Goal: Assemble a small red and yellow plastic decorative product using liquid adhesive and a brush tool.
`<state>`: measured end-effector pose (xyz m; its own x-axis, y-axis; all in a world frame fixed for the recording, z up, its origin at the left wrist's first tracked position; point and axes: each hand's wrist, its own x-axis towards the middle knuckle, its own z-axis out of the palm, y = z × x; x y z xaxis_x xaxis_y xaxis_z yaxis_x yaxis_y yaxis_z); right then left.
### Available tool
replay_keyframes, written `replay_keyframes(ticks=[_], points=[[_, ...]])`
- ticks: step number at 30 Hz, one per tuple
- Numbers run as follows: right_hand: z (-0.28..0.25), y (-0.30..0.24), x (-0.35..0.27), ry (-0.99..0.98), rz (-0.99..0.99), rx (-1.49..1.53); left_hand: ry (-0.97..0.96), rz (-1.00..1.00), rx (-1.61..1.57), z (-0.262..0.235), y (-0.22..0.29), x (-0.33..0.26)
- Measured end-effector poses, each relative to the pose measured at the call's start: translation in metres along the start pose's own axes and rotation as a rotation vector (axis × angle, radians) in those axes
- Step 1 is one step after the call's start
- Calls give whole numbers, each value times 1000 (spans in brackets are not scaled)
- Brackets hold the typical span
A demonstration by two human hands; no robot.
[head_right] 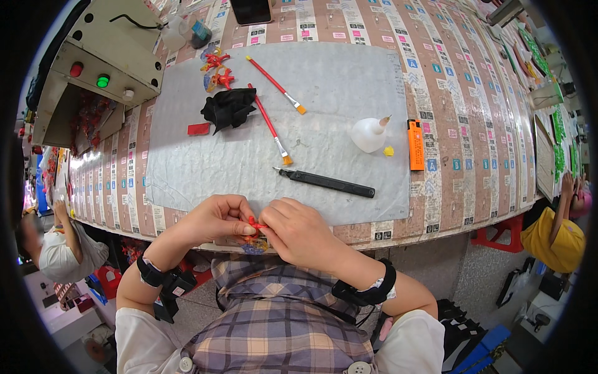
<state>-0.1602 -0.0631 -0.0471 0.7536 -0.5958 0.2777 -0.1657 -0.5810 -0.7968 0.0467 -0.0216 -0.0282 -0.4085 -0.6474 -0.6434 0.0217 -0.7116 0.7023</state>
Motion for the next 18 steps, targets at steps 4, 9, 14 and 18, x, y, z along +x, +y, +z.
replay_keyframes(ticks=[4,9,14,18], points=[[0,0,0,0,-1,3,-3,9,-1,0,0,0],[0,0,0,8,-4,2,-3,-6,-4,0,1,0],[-2,-1,0,-53,12,-14,6,-15,-11,0,2,0],[-2,0,0,-29,-1,-7,-4,-8,0,0,2,-1]])
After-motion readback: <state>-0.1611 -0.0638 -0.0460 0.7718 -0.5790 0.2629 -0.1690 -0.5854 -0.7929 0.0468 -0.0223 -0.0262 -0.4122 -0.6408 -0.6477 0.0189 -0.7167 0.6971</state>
